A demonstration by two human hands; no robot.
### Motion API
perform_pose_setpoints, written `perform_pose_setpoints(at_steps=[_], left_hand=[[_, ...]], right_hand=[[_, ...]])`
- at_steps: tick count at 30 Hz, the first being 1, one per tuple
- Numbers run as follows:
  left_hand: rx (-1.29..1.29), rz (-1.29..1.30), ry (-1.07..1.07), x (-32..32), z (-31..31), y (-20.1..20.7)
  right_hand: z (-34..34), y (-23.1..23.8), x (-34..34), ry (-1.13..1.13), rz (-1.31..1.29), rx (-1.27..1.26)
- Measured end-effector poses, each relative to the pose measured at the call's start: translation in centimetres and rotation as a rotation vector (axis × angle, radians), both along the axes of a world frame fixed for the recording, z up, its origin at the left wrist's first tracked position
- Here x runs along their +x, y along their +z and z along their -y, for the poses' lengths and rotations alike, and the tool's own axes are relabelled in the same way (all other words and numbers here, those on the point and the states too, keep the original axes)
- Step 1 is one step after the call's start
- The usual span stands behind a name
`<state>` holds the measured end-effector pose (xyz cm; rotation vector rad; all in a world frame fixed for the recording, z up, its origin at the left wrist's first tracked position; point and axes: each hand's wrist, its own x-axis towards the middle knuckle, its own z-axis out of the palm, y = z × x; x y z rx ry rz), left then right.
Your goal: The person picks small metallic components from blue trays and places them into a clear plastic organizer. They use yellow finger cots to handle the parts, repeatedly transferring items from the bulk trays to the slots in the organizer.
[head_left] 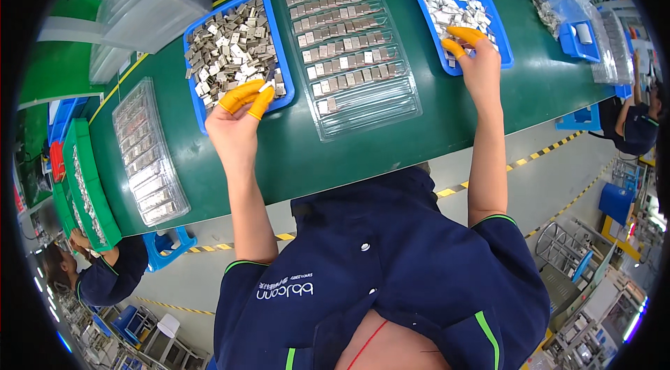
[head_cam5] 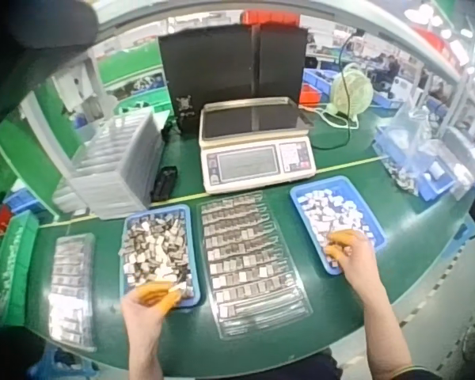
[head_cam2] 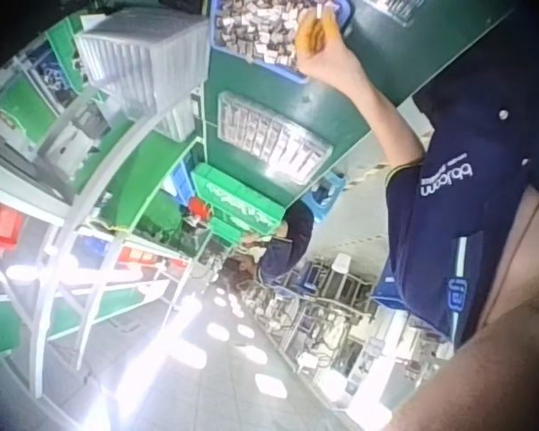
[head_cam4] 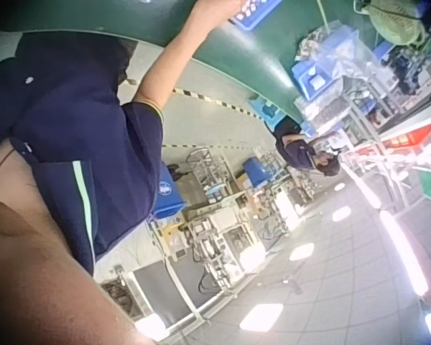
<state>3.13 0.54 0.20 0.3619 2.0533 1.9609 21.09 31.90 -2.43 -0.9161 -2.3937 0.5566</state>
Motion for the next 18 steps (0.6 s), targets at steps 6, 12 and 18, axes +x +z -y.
perform_pose_setpoints(at_steps=[6, 12, 18], left_hand=[[0.067, 0.253, -0.083, 1.0, 0.4, -0.8], [0.182, 0.274, -0.120, 1.7, -0.5, -1.0], [0.206, 0.255, -0.109, 2.6, -1.4, -0.6]], right_hand=[[-0.4, 0.0, -0.9, -0.032, 0.197, 0.007], [0.0, 0.9, -0.8, 0.022, 0.134, 0.170], [1.5, 2.1, -0.4, -0.066, -0.315, -0.247]])
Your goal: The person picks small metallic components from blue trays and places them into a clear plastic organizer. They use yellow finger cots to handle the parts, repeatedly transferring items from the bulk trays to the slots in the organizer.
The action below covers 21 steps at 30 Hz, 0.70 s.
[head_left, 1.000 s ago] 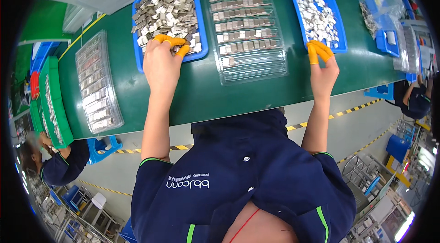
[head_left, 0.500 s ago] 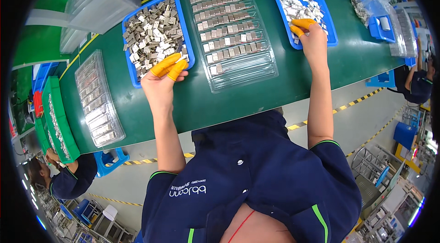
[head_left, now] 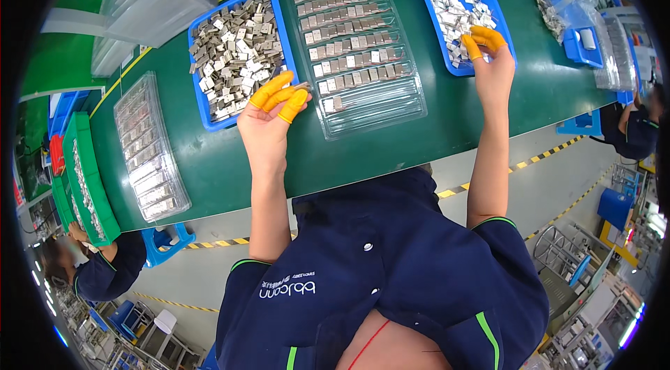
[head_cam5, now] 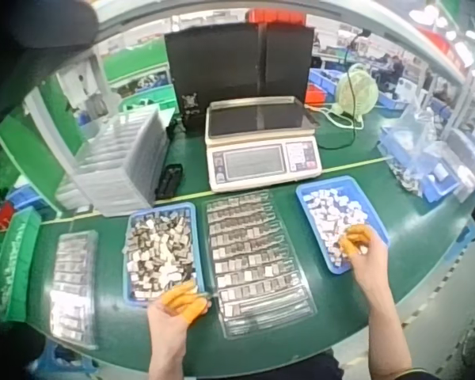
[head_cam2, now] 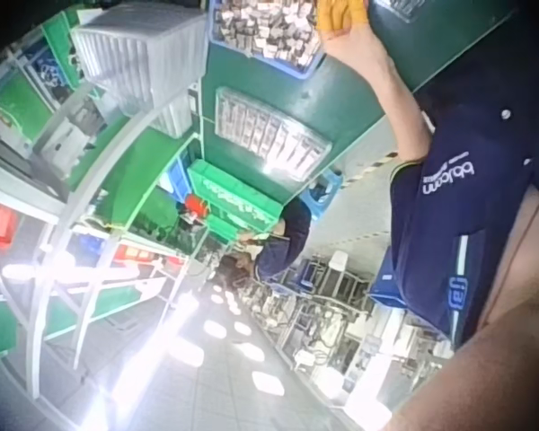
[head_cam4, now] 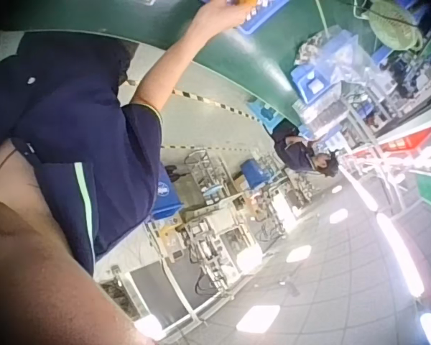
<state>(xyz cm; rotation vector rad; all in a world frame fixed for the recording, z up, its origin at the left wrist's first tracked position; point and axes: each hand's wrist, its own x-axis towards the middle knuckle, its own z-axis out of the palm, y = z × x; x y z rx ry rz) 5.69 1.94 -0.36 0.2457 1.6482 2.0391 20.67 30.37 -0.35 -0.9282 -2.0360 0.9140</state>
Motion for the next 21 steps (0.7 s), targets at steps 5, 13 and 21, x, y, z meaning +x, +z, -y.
perform_pose_setpoints(at_steps=[5, 13, 21], left_hand=[[0.001, 0.072, -0.065, 2.0, -1.4, -0.4], [0.085, 0.059, -0.104, 4.2, -3.0, -0.1], [0.098, 0.107, -0.132, 4.6, -2.7, -0.2]], right_hand=[[4.3, 0.8, -0.5, 0.218, -0.197, -0.275], [12.1, 3.8, -1.5, 0.418, -0.104, -0.104], [13.6, 2.8, -1.4, 0.290, -0.138, -0.274]])
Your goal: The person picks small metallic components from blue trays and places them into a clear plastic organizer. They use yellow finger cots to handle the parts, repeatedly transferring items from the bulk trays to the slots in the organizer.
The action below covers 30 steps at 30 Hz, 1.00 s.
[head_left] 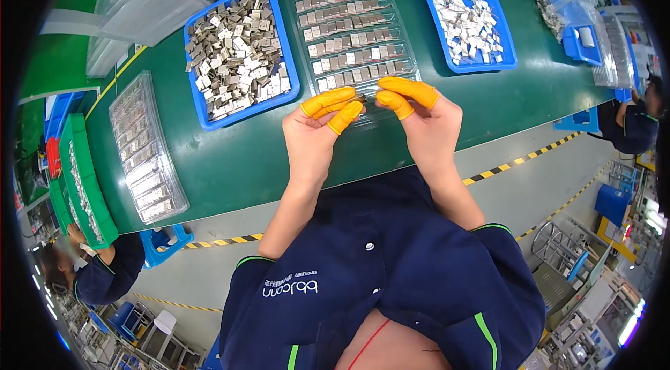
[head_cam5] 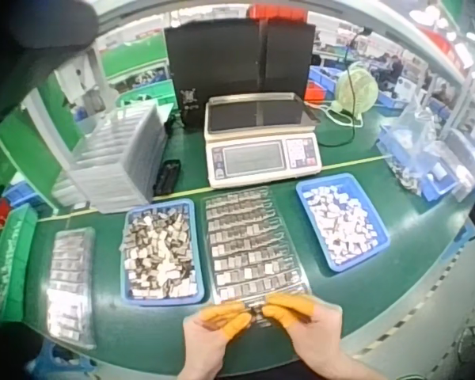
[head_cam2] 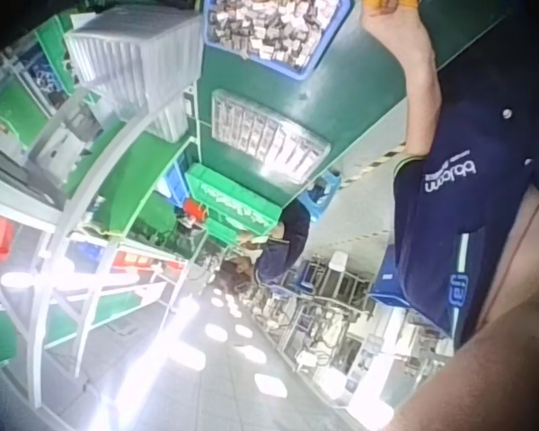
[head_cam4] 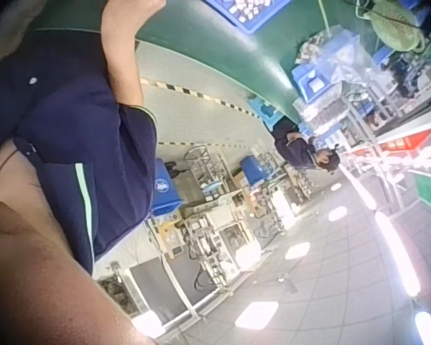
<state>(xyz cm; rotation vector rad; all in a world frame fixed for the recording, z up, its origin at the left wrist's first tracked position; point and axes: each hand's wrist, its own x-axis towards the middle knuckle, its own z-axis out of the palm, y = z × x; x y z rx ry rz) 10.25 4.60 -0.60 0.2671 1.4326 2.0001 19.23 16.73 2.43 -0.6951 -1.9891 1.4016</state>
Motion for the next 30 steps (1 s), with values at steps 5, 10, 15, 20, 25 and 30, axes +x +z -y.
perform_pose_setpoints(at_steps=[5, 10, 15, 20, 25, 30], left_hand=[[0.026, 0.027, -0.009, 0.0, 0.3, -0.1], [0.006, -0.042, -0.015, 0.1, 0.8, -0.1], [0.012, 0.020, -0.152, -0.4, 2.0, 0.5], [-0.021, 0.137, -0.412, -2.0, 4.0, 1.1], [0.013, 0.263, -0.445, -1.5, 4.9, 0.6], [-0.030, 0.239, -0.279, -0.4, 4.6, 0.3]], right_hand=[[0.0, -0.2, 0.1, 0.098, -0.016, -0.472], [-0.1, -0.1, 0.3, 0.163, 0.113, -0.414], [-2.2, -0.6, 0.6, 0.444, 0.050, -0.439], [0.0, -0.1, 1.2, 0.567, 0.200, -0.941], [1.1, -1.8, 1.6, 0.542, 0.089, -1.037], [2.7, -1.8, 2.0, 0.315, 0.036, -0.821]])
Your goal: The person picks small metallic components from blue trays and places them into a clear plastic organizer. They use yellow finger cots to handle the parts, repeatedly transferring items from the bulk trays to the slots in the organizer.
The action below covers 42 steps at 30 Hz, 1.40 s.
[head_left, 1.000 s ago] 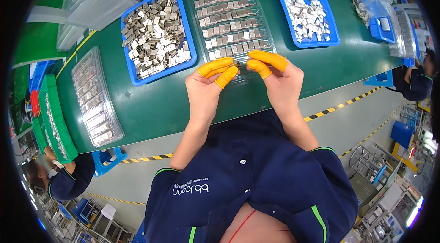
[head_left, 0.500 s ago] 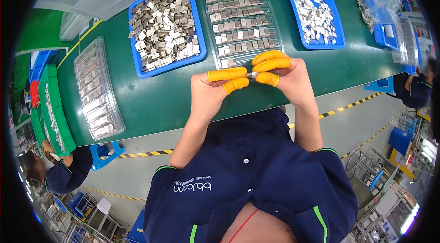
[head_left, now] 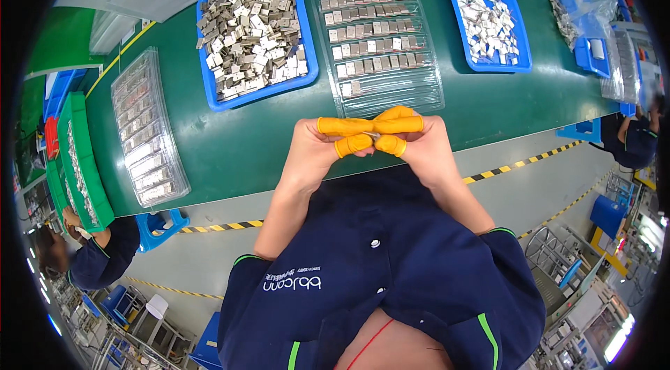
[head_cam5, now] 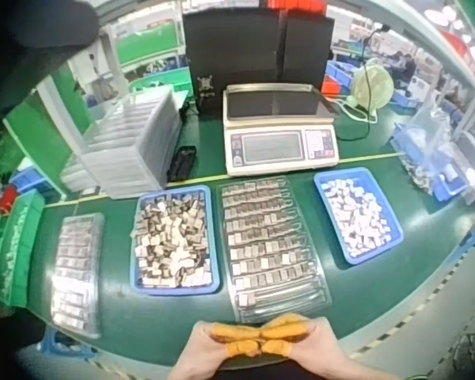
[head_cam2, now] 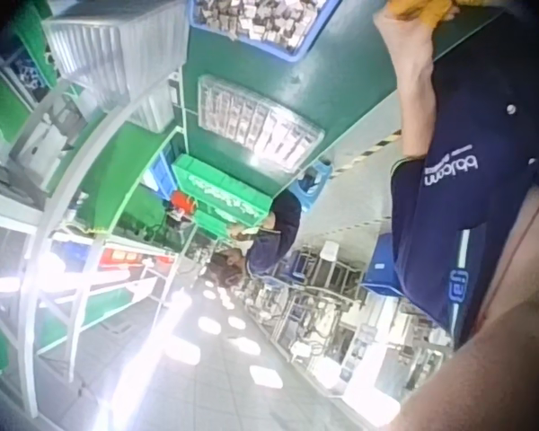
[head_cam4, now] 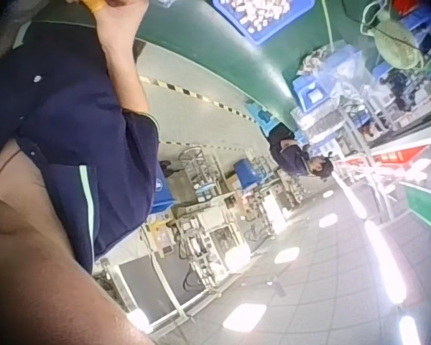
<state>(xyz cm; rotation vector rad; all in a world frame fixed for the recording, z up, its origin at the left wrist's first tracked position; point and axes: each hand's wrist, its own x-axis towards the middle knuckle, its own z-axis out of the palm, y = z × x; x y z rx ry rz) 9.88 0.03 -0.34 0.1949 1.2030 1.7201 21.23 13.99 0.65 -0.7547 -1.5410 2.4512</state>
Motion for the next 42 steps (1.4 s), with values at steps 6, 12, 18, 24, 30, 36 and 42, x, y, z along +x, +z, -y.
perform_pose_setpoints(at_steps=[6, 12, 18, 24, 30, 36, 42], left_hand=[[-0.037, -0.142, 0.218, 0.2, -1.1, 0.2], [-0.138, -0.577, 0.450, -1.5, 0.3, -0.6], [-0.629, -1.314, 0.501, -3.4, 1.2, 0.1], [-0.768, -1.595, 0.297, -6.5, 0.5, -0.4], [-0.973, -1.633, 0.062, -7.3, -1.5, 1.5], [-0.926, -1.568, 0.223, -8.6, -2.2, 0.9], [-1.007, -1.888, 0.170, -8.6, -2.6, 0.7]], right_hand=[[-0.6, -0.2, -1.9, -0.083, -0.030, 0.889], [-1.9, -1.9, -3.3, -0.147, -0.086, 1.616], [-1.9, -3.0, -3.7, -0.137, -0.058, 1.646], [-2.8, -2.3, -3.4, -0.161, -0.100, 1.578], [-7.0, -1.9, -1.7, -0.312, -0.011, 1.587], [-10.3, -1.7, 0.5, -0.469, 0.115, 1.465], [-12.8, -1.7, 1.2, -0.549, 0.210, 1.343]])
